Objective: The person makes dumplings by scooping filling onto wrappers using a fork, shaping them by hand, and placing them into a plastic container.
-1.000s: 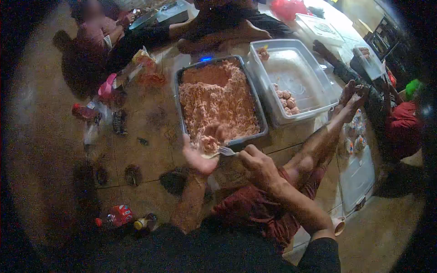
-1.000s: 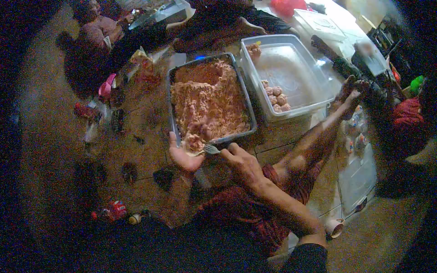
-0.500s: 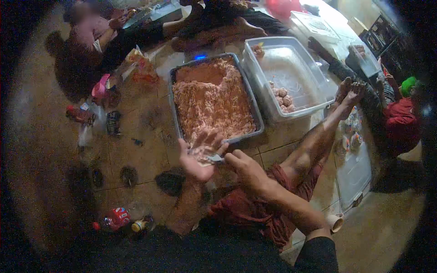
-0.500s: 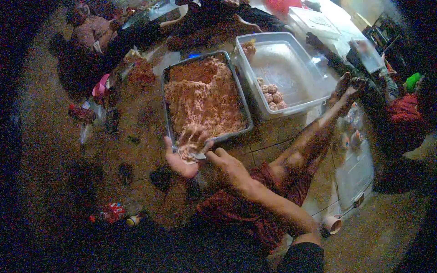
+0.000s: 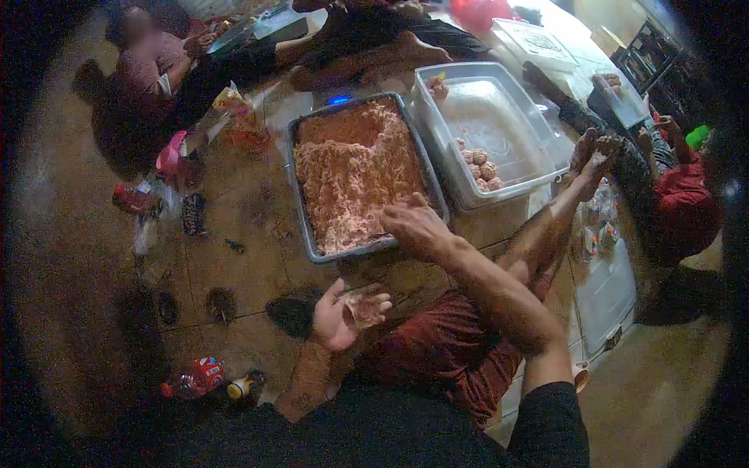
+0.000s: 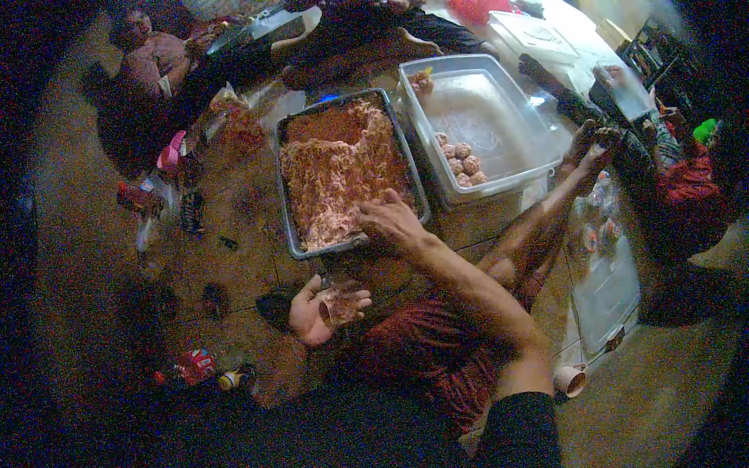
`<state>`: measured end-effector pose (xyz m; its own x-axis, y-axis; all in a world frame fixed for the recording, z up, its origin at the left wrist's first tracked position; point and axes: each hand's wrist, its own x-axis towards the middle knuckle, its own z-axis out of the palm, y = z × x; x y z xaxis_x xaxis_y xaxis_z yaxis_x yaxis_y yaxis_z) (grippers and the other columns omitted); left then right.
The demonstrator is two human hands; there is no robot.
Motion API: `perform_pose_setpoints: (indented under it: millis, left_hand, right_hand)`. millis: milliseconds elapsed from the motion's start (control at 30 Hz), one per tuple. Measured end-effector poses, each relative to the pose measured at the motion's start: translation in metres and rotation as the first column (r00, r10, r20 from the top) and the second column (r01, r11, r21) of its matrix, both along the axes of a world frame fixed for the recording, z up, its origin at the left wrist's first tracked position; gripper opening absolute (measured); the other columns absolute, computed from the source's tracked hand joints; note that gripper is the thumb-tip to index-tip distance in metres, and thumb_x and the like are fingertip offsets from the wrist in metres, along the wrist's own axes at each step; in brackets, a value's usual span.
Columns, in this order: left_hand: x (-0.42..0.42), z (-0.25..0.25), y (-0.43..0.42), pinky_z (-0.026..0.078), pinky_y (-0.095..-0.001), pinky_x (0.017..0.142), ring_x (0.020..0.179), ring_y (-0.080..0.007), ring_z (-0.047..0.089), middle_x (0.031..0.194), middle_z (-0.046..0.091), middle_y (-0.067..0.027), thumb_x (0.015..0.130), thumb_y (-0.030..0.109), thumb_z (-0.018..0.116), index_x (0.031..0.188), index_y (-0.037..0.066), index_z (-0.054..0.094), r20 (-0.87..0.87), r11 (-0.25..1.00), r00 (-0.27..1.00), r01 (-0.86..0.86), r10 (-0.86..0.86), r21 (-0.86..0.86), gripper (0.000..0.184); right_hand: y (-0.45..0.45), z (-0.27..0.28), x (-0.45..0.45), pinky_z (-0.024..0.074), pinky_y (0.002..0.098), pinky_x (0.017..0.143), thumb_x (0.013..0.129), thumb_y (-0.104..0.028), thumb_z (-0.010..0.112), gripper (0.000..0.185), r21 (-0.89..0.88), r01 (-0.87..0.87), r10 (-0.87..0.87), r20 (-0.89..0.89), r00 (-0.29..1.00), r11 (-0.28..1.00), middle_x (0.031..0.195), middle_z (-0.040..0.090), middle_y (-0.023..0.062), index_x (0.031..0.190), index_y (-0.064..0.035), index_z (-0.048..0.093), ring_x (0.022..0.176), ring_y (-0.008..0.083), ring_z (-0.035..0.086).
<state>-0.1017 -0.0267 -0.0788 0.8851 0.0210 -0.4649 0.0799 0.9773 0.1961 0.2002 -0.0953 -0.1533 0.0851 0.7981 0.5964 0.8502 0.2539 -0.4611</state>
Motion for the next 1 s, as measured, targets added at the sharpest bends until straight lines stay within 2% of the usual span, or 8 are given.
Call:
perform_pose_setpoints:
  millis: [67, 233, 300, 433, 533, 600, 733, 1000]
  left_hand:
    - [0.004, 0.006, 0.000, 0.046, -0.0561, 0.106, 0.130, -0.0436, 0.054, 0.141, 0.052, -0.0332, 0.105, 0.056, 0.032, 0.142, -0.009, 0.046, -0.001, 1.000, 1.000, 0.025, -0.025, -0.006, 0.076]
    - [0.040, 0.020, 0.013, 0.044, -0.0571, 0.109, 0.130, -0.0433, 0.053, 0.141, 0.052, -0.0306, 0.105, 0.058, 0.032, 0.143, -0.006, 0.046, 0.232, 0.996, 0.971, -0.041, 0.058, -0.078, 0.076]
    - [0.048, 0.007, 0.024, 0.044, -0.0567, 0.109, 0.130, -0.0427, 0.053, 0.141, 0.054, -0.0281, 0.104, 0.061, 0.033, 0.144, -0.004, 0.045, 0.343, 0.930, 0.901, -0.148, 0.267, -0.336, 0.078]
    - [0.078, 0.010, 0.018, 0.045, -0.0549, 0.108, 0.125, -0.0411, 0.056, 0.140, 0.055, -0.0257, 0.102, 0.065, 0.035, 0.139, -0.003, 0.051, 0.276, 0.818, 0.769, -0.542, 0.576, -0.193, 0.079]
    - [0.081, 0.015, 0.015, 0.045, -0.0574, 0.106, 0.120, -0.0415, 0.059, 0.132, 0.061, -0.0247, 0.100, 0.067, 0.039, 0.132, -0.002, 0.058, 0.312, 0.834, 0.774, -0.510, 0.552, -0.210, 0.079]
    - [0.082, 0.010, 0.018, 0.045, -0.0585, 0.106, 0.118, -0.0414, 0.060, 0.128, 0.064, -0.0242, 0.099, 0.068, 0.041, 0.129, -0.002, 0.059, 0.303, 0.818, 0.760, -0.535, 0.575, -0.210, 0.078]
    - [0.084, 0.011, 0.015, 0.047, -0.0586, 0.104, 0.115, -0.0411, 0.062, 0.121, 0.067, -0.0241, 0.099, 0.067, 0.043, 0.123, -0.003, 0.062, 0.263, 0.812, 0.770, -0.565, 0.582, -0.142, 0.077]
    - [0.076, 0.001, 0.018, 0.047, -0.0615, 0.104, 0.118, -0.0430, 0.060, 0.130, 0.060, -0.0269, 0.097, 0.068, 0.045, 0.126, -0.006, 0.057, 0.274, 0.886, 0.845, -0.456, 0.460, -0.082, 0.080]
  right_hand:
    - [-0.008, 0.128, -0.018, 0.0371, 0.0547, 0.103, 0.088, -0.009, 0.061, 0.025, -0.592, 0.029, 0.037, 0.099, 0.994, 0.805, 0.110, 0.063, 0.0082, 0.114, -0.0108, 0.062, 0.112, 0.0283, 0.061]
    - [-0.028, 0.156, -0.017, 0.0487, 0.0439, 0.083, 0.086, -0.003, 0.065, 0.015, -0.354, -0.001, -0.038, -0.105, 0.994, 0.935, 0.097, 0.064, 0.0124, 0.101, -0.0043, 0.064, 0.096, 0.0327, 0.064]
    - [-0.040, 0.171, -0.035, 0.0508, 0.0416, 0.071, 0.086, -0.003, 0.067, 0.012, -0.208, 0.009, -0.081, -0.341, 0.937, 0.978, 0.091, 0.063, 0.0141, 0.097, -0.0025, 0.063, 0.088, 0.0356, 0.065]
    - [-0.064, 0.148, -0.078, 0.0517, 0.0457, 0.089, 0.085, -0.006, 0.062, 0.037, -0.259, 0.012, -0.106, -0.353, 0.930, 0.966, 0.103, 0.060, 0.0182, 0.122, -0.0060, 0.058, 0.099, 0.0434, 0.062]
    - [-0.077, 0.135, -0.108, 0.0532, 0.0490, 0.086, 0.088, -0.004, 0.058, 0.039, -0.397, -0.038, -0.108, -0.340, 0.934, 0.917, 0.107, 0.057, 0.0193, 0.127, -0.0075, 0.054, 0.099, 0.0447, 0.062]
    - [-0.081, 0.175, -0.114, 0.0541, 0.0509, 0.080, 0.089, -0.003, 0.054, 0.042, -0.741, 0.089, -0.267, -0.125, 0.956, 0.666, 0.113, 0.055, 0.0199, 0.130, -0.0101, 0.050, 0.100, 0.0438, 0.063]
    - [-0.077, 0.156, -0.132, 0.0520, 0.0502, 0.077, 0.084, 0.001, 0.062, 0.027, -0.512, 0.048, -0.271, -0.371, 0.888, 0.858, 0.098, 0.055, 0.0195, 0.109, -0.0059, 0.057, 0.091, 0.0444, 0.061]
    - [-0.087, 0.147, -0.113, 0.0493, 0.0465, 0.074, 0.083, -0.004, 0.068, 0.020, -0.499, 0.090, -0.230, -0.227, 0.946, 0.862, 0.092, 0.053, 0.0183, 0.100, -0.0037, 0.057, 0.084, 0.0423, 0.058]
